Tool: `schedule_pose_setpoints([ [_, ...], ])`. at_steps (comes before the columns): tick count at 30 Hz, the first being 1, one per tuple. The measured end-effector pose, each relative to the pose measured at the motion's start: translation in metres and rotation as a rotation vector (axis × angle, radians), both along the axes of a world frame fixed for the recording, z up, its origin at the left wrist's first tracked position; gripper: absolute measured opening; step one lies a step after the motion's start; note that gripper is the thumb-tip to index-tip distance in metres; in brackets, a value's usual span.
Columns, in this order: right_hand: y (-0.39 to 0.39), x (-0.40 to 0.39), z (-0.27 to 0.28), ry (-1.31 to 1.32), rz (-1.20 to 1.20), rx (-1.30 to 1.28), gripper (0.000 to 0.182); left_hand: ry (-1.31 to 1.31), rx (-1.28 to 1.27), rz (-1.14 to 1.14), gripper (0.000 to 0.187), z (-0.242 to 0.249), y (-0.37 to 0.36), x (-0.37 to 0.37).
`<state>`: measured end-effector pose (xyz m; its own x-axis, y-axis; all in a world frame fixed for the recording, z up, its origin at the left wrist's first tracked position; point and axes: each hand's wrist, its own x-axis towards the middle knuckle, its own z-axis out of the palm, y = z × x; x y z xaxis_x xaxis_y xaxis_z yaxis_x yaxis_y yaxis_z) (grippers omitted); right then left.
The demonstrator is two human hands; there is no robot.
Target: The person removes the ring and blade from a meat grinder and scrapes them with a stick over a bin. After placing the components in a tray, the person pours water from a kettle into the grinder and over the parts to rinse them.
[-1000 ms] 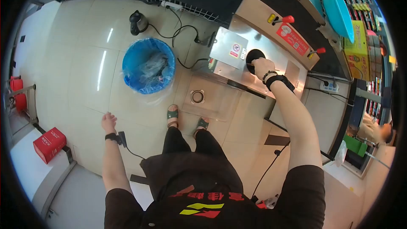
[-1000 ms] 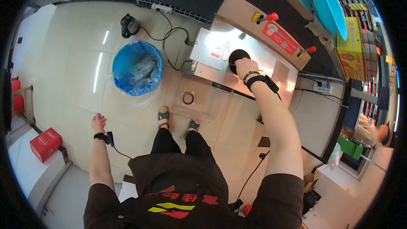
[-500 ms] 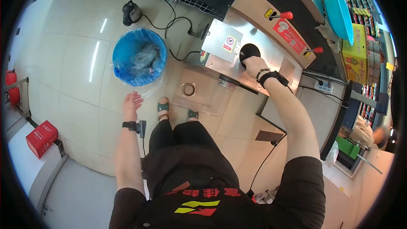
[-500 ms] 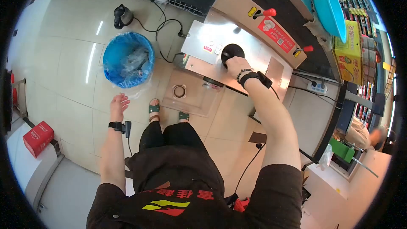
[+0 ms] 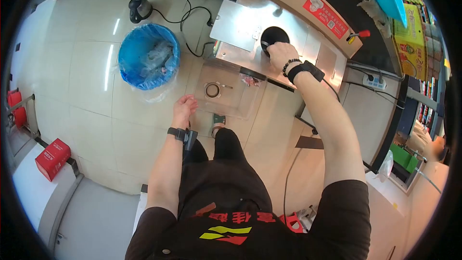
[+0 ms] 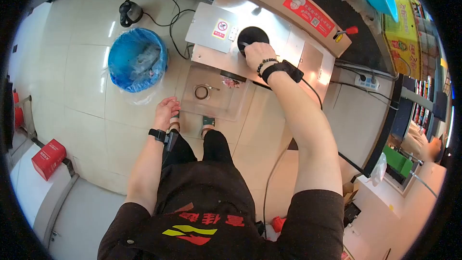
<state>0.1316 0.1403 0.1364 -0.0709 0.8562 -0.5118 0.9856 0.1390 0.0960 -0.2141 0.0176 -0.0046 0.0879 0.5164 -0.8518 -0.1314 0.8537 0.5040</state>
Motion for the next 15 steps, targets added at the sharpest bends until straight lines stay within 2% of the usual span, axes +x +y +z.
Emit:
schedule_pose_setpoints([
  [7,-0.019,0.005,0.012,0.004,-0.080,0.077,0.023,0.040,-0.011,-0.044,0.022,-0.003,-0.009,-0.010],
  [10,-0.049,0.012,0.035,0.210,-0.329,0.236,0.035,0.039,-0.024,-0.112,0.023,-0.012,-0.014,-0.009],
  [13,-0.102,0.022,0.045,0.456,-0.511,0.523,0.038,0.025,-0.038,-0.184,0.026,-0.029,-0.016,0.003],
  [15,-0.163,0.024,0.047,0.685,-0.674,0.770,0.040,0.031,-0.053,-0.239,0.026,-0.031,-0.019,0.011],
])
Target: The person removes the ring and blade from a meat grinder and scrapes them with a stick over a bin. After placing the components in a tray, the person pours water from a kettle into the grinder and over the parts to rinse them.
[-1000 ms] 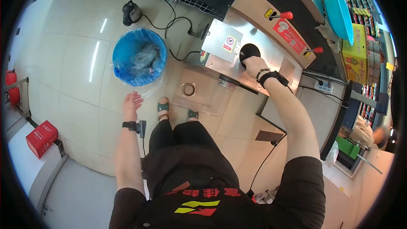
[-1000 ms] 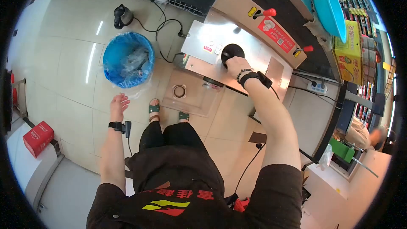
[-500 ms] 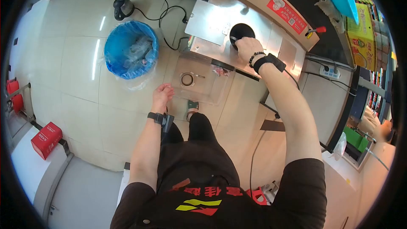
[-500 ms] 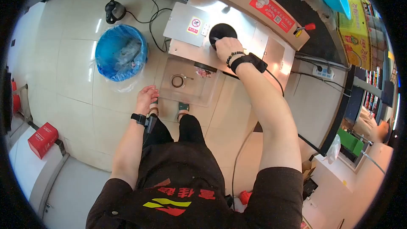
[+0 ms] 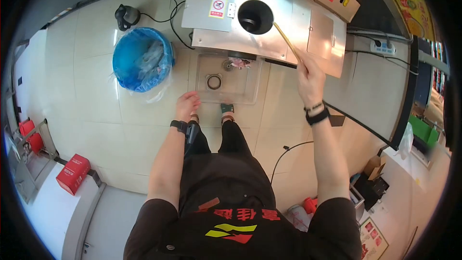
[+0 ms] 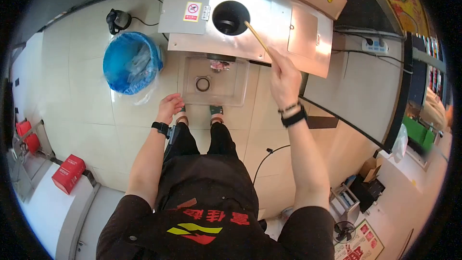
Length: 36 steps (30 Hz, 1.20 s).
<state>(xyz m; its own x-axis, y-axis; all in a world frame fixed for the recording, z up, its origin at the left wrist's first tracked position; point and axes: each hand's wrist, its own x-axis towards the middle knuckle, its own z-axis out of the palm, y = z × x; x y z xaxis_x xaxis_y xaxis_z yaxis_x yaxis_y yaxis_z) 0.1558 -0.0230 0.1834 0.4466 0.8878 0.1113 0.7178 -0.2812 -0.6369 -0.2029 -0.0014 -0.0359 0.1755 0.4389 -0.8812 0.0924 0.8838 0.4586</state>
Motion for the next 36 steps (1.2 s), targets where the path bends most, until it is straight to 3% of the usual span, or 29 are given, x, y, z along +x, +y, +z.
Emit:
schedule_pose_setpoints([
  [4,-0.098,-0.024,-0.007,0.287,-0.304,0.060,0.034,0.043,0.009,-0.130,0.025,-0.016,0.007,0.019],
  [6,-0.149,-0.046,-0.022,0.550,-0.531,0.007,0.032,0.080,0.007,-0.219,0.025,-0.042,0.005,0.025],
  [9,-0.220,-0.082,-0.065,0.724,-0.748,-0.049,0.033,0.140,0.043,-0.350,0.023,-0.095,0.007,0.037],
  [10,-0.239,-0.095,-0.076,0.806,-0.835,-0.089,0.033,0.197,0.088,-0.490,0.022,-0.115,0.011,0.040],
  [12,-0.279,-0.119,-0.098,0.839,-0.954,-0.144,0.034,0.267,0.135,-0.649,0.023,-0.161,0.021,0.042],
  [14,-0.328,-0.134,-0.119,0.853,-1.146,-0.208,0.034,0.424,0.679,-1.155,0.021,-0.207,0.034,0.047],
  [16,-0.383,-0.147,-0.141,0.848,-1.362,-0.218,0.034,0.418,0.730,-1.226,0.027,-0.227,0.044,0.065],
  [21,-0.513,-0.169,-0.197,0.824,-1.632,-0.165,0.034,0.374,0.710,-1.205,0.037,-0.318,0.047,0.134],
  [24,-0.536,-0.171,-0.223,0.727,-1.826,-0.108,0.034,0.378,0.642,-1.226,0.047,-0.362,0.035,0.177],
  [26,-0.528,-0.162,-0.231,0.758,-1.882,-0.035,0.035,0.544,0.712,-1.253,0.060,-0.398,0.023,0.196],
  [27,-0.522,-0.158,-0.237,0.764,-1.905,-0.018,0.035,0.582,0.666,-1.301,0.077,-0.404,0.019,0.209],
  [28,-0.515,-0.156,-0.241,0.742,-1.907,-0.012,0.036,0.576,0.678,-1.325,0.077,-0.409,0.012,0.220],
  [31,-0.514,-0.150,-0.258,0.722,-1.914,0.003,0.035,0.689,0.662,-1.316,0.101,-0.431,-0.006,0.250],
  [35,-0.515,-0.147,-0.275,0.733,-1.944,0.016,0.033,0.630,0.703,-1.444,0.101,-0.476,-0.021,0.250],
  [36,-0.513,-0.145,-0.276,0.727,-1.955,0.010,0.032,0.549,0.685,-1.476,0.092,-0.480,-0.025,0.245],
])
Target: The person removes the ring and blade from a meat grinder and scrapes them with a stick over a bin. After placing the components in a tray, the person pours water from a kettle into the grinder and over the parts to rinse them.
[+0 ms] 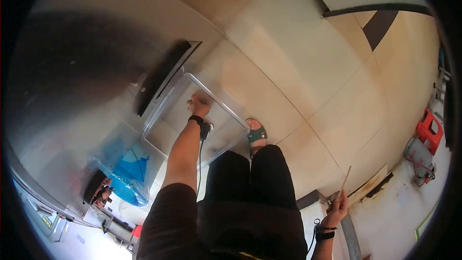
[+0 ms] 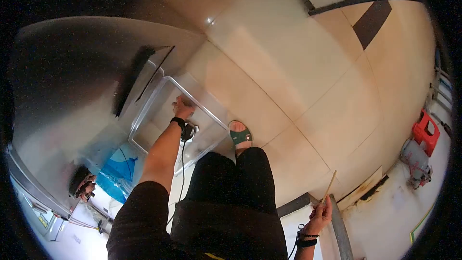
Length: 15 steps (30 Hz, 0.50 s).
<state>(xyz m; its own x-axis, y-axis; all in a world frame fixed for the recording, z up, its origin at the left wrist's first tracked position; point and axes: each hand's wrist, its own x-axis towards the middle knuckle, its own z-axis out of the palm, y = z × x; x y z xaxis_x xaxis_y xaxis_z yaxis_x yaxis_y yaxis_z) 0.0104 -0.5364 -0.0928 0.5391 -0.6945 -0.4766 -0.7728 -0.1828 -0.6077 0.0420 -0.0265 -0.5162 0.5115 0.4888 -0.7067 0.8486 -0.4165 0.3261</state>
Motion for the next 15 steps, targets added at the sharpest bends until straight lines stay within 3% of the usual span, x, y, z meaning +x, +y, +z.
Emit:
schedule_pose_setpoints([
  [3,-0.005,-0.005,-0.005,0.034,0.006,0.003,0.033,-0.090,-0.185,-0.077,0.067,-0.001,-0.011,-0.016],
  [4,-0.003,-0.005,-0.006,0.041,-0.001,0.012,0.033,0.050,-0.171,-0.261,0.063,0.007,-0.016,-0.021],
  [7,0.009,0.000,0.003,0.038,0.041,0.089,0.033,0.139,0.032,-0.214,0.058,0.051,-0.037,-0.044],
  [9,0.022,0.010,0.014,0.032,0.046,0.134,0.034,0.008,0.174,-0.041,0.055,0.080,-0.035,-0.062],
  [15,0.071,0.041,0.051,0.015,0.140,0.269,0.033,-0.102,0.159,0.333,0.045,0.229,-0.020,-0.098],
])
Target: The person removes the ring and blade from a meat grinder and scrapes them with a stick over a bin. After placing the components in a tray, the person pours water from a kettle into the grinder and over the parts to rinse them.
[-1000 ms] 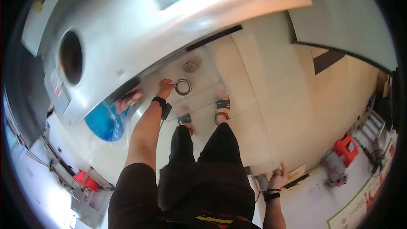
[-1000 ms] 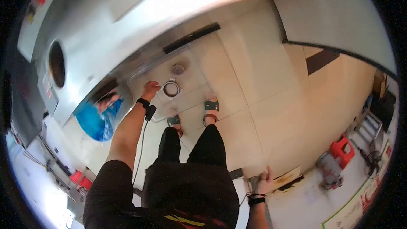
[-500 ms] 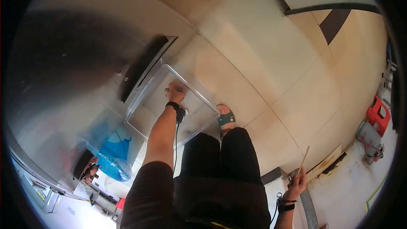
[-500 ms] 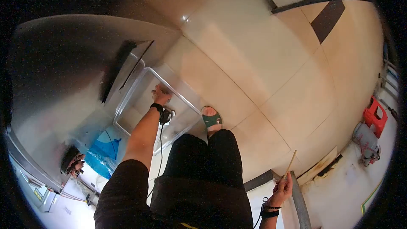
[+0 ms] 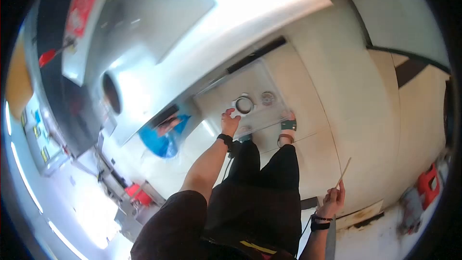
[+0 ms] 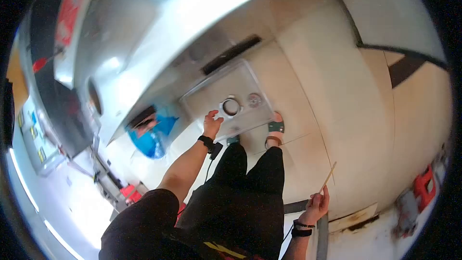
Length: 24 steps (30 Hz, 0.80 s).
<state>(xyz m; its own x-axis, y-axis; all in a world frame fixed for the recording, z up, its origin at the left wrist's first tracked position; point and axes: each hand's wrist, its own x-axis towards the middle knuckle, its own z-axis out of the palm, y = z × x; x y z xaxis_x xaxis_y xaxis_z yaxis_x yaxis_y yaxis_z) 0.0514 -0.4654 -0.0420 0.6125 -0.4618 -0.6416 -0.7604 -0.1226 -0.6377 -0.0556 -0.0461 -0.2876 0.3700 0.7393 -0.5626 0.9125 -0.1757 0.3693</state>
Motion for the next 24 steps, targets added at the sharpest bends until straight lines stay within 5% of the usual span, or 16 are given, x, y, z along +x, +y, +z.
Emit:
schedule_pose_setpoints([
  [7,0.081,0.052,0.074,-0.003,0.279,0.297,0.031,-0.636,-0.149,0.741,0.008,0.197,0.016,-0.002],
  [15,0.189,0.077,0.122,0.042,0.760,0.503,0.031,-0.750,0.019,0.996,0.018,0.293,0.034,-0.013],
  [18,0.238,0.066,0.122,-0.043,1.018,0.560,0.033,-0.400,0.357,0.277,0.019,0.285,0.047,-0.030],
  [19,0.250,0.060,0.115,-0.047,1.035,0.552,0.033,-0.408,0.355,0.295,0.019,0.277,0.050,-0.045],
  [21,0.269,0.049,0.099,-0.045,1.126,0.583,0.034,-0.031,0.314,-0.115,0.017,0.241,0.056,-0.087],
  [24,0.291,0.046,0.106,0.010,1.080,0.624,0.034,0.210,0.304,-0.189,0.007,0.199,0.084,-0.158],
])
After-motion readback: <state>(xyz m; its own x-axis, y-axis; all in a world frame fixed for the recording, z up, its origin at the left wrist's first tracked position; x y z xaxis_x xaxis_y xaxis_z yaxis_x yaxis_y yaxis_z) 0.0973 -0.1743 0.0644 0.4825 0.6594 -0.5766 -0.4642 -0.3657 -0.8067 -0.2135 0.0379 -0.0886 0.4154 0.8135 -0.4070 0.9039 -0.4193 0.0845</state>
